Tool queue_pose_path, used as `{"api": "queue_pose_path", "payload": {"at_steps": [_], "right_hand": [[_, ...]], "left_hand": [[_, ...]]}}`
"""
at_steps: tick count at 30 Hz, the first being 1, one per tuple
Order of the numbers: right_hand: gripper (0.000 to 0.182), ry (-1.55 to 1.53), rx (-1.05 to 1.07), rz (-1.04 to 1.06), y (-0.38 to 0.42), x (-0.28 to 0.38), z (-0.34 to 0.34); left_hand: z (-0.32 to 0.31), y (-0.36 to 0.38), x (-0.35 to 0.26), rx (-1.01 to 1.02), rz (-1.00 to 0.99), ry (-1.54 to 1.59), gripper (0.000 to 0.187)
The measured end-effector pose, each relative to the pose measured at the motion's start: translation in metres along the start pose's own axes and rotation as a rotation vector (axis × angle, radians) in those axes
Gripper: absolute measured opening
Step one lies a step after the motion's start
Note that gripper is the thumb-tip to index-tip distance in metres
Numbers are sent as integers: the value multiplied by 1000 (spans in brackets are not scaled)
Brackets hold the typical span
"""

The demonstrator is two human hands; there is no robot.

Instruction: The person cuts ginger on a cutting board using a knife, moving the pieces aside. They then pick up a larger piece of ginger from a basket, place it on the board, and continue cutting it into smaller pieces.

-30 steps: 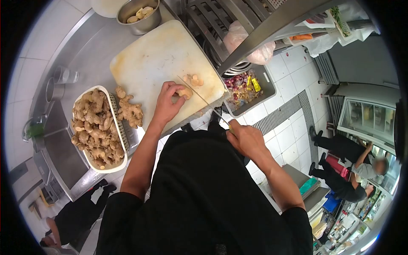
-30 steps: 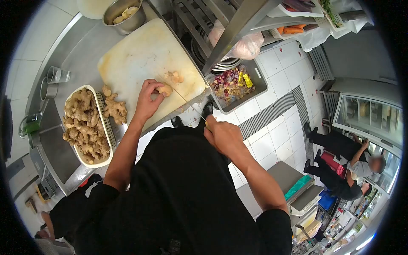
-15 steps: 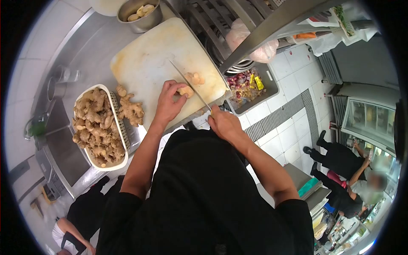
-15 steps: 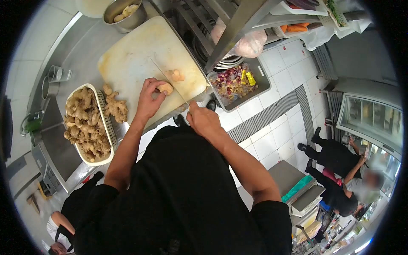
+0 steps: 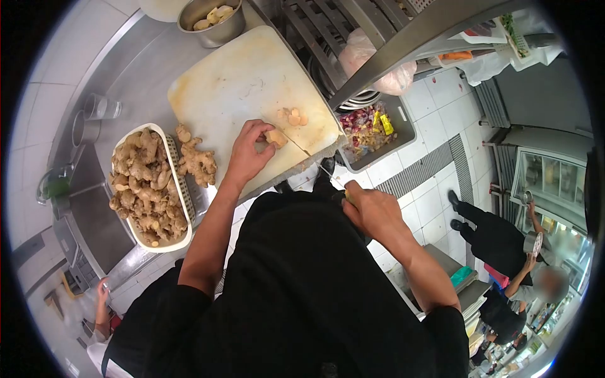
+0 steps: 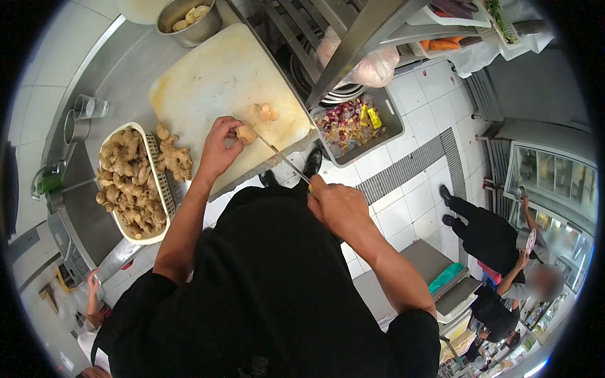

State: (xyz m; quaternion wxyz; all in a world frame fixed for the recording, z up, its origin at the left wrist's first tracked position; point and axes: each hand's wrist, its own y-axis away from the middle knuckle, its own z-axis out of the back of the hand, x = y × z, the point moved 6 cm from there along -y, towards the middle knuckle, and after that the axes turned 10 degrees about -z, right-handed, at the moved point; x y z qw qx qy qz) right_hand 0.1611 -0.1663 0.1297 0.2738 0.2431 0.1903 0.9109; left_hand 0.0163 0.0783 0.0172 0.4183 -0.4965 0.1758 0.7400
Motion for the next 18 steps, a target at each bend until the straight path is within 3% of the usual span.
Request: {"api": "queue_pose_path", "payload": {"at_steps": [5,11,16,18], "right_hand": [[20,65,83,-59,-9,4,-7],[25,-45,-72,65,-106,34,-57],[25,-58,-104,56,-106,35,-50],[26,-111,-43,-45,-93,21,-56]], "left_hand": [[0,0,1,-9,10,28,37],[-1,3,5,-32,0,37,39],[-3,5,4,-29,-41,9,40],[-2,7,9,-35,-28,26,40]]}}
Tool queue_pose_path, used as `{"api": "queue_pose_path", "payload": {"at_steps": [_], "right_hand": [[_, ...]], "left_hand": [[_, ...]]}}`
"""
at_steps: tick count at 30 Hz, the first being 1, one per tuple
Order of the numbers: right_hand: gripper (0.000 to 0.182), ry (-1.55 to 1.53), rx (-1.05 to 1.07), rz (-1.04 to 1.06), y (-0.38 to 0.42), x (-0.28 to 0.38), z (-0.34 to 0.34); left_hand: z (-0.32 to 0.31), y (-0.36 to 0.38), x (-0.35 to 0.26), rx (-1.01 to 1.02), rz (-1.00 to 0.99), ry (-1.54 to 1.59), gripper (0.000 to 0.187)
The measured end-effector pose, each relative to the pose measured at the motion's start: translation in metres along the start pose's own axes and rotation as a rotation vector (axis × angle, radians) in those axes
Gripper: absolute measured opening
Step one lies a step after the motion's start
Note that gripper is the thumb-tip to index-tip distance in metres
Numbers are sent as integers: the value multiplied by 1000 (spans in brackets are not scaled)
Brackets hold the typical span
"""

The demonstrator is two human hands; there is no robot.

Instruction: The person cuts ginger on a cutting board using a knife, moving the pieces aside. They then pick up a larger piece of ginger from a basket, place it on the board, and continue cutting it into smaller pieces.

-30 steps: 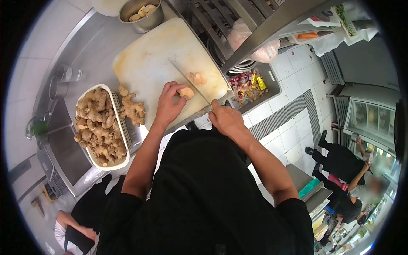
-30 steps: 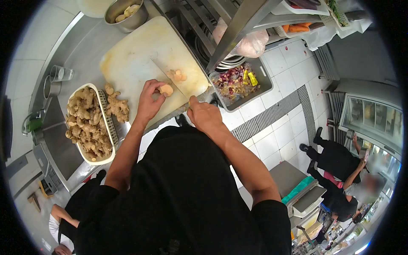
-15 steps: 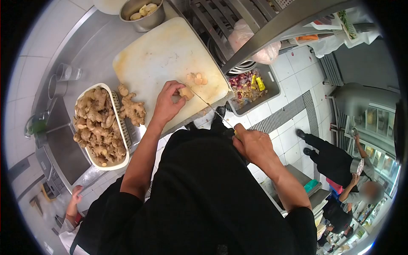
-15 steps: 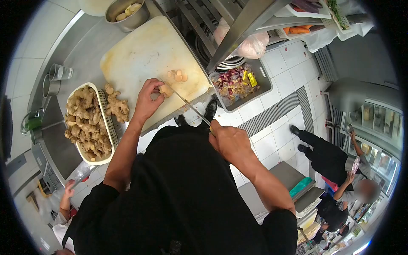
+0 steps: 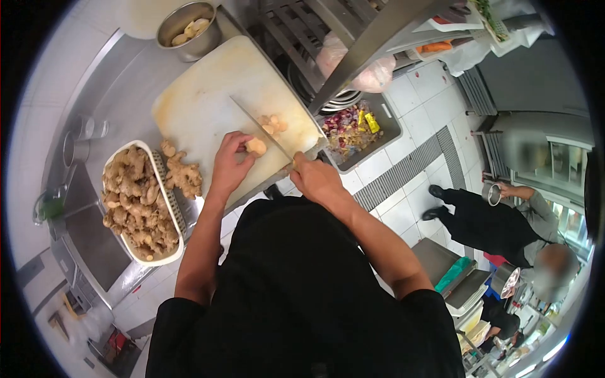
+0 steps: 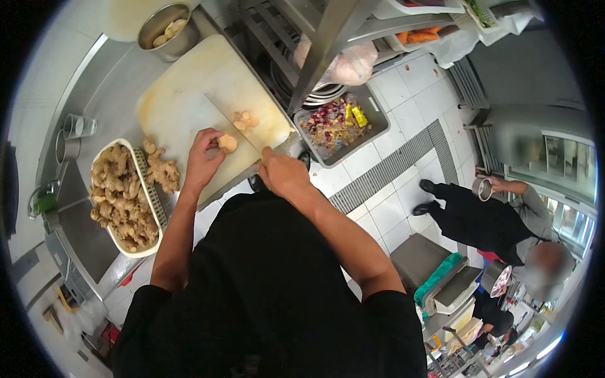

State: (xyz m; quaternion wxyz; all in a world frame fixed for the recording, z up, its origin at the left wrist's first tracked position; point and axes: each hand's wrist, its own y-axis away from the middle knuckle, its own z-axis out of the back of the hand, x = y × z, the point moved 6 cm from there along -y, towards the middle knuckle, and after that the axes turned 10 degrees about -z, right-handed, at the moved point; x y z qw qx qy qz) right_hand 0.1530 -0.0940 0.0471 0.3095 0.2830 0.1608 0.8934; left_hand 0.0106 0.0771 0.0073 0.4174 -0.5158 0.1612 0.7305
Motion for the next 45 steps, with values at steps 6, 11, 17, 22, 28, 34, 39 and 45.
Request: {"api": "queue_pose_path", "payload": {"at_steps": [6,11,17,22,28,34,39,45], "right_hand": [[30,-95,-125,-339,45,-83,15],[33,-155,-320,-227,55,-78,29],[42,-155,-206,-233,29,-57,8],[45,-125,-117,-247,28,-58,4],[40,-131,-125,-137,24,-46,17],[35,-187,-133,-81,26,-29,31],[30,-201,-182,-9,27,-25,31],[31,-123,-56,-40,26,-34,29]], "left_hand": [[1,-4,6,35,-42,-21,39],[-9,-30,7,41,33,-230,27],[-21,-54,-7,122,72,-189,27],[-24,-46,-8,306,-178,-150,39],[-15,-31,0,109,-36,-143,52],[-4,-13,4,10,67,-24,61],[-6,-19,-5,22,46,25,58],[-22,-17,-4,38,156,36,48]]}}
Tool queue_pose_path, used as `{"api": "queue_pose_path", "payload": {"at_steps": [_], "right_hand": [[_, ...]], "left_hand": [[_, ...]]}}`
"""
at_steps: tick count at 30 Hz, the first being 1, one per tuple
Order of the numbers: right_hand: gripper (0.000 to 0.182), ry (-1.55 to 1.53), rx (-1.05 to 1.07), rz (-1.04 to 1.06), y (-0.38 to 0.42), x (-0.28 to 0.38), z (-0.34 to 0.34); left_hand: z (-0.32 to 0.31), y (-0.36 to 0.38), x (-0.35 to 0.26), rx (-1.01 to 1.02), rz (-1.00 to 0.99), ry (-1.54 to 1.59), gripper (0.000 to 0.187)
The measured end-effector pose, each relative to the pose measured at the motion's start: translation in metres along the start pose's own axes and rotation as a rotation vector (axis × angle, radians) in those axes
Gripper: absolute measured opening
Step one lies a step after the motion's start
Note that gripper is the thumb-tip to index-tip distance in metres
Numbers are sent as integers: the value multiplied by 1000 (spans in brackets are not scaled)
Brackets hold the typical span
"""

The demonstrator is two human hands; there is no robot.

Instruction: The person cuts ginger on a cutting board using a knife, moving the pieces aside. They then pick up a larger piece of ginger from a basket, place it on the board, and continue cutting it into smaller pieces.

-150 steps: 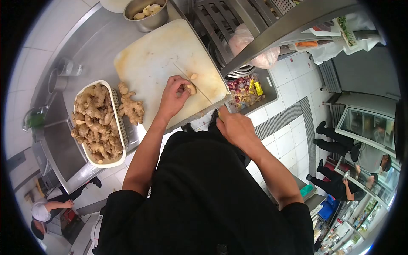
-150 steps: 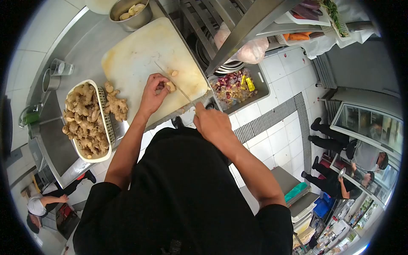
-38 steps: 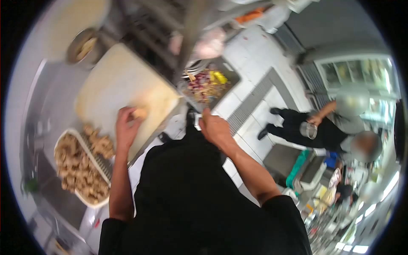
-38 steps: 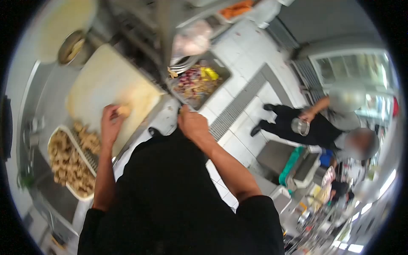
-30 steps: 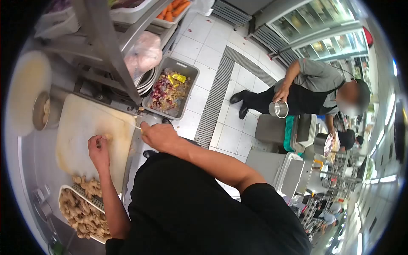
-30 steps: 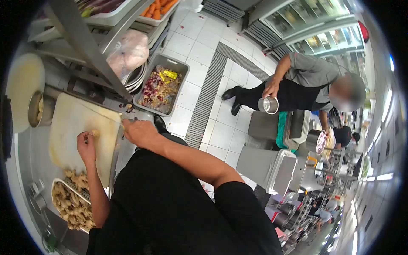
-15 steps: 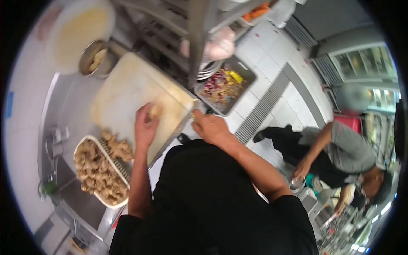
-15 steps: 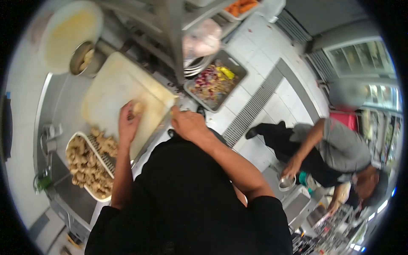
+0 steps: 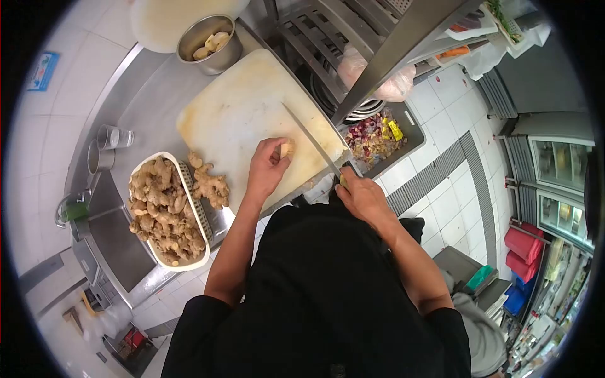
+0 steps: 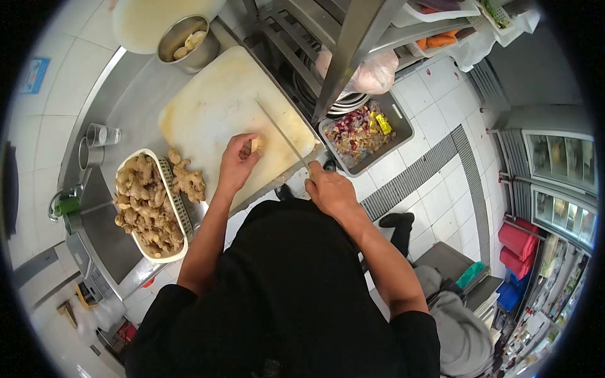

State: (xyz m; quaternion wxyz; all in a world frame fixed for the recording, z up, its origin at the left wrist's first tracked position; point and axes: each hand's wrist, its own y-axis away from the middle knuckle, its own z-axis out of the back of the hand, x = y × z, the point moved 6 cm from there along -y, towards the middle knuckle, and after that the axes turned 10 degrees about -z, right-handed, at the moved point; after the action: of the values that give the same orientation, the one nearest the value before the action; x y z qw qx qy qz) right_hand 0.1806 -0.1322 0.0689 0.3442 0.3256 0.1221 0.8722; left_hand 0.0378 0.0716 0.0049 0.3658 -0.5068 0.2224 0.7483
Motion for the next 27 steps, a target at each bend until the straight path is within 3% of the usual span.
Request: {"api": "queue_pose_path", "payload": {"at_steps": [5,11,20,27], "right_hand": [[32,146,131,-70,12,-6,10],[26,214,164,-8,56,9,43],[22,228,125,38,77,18,54],[33,192,66,75,-14,7,-28]], "left_hand": [[-2,3,9,-131,-22,206,39],[3,-4,5,-83,-37,71,28],[0,-10,2,-83,-14,71,27],[-3,-13,4,-57,71,91,26]]}}
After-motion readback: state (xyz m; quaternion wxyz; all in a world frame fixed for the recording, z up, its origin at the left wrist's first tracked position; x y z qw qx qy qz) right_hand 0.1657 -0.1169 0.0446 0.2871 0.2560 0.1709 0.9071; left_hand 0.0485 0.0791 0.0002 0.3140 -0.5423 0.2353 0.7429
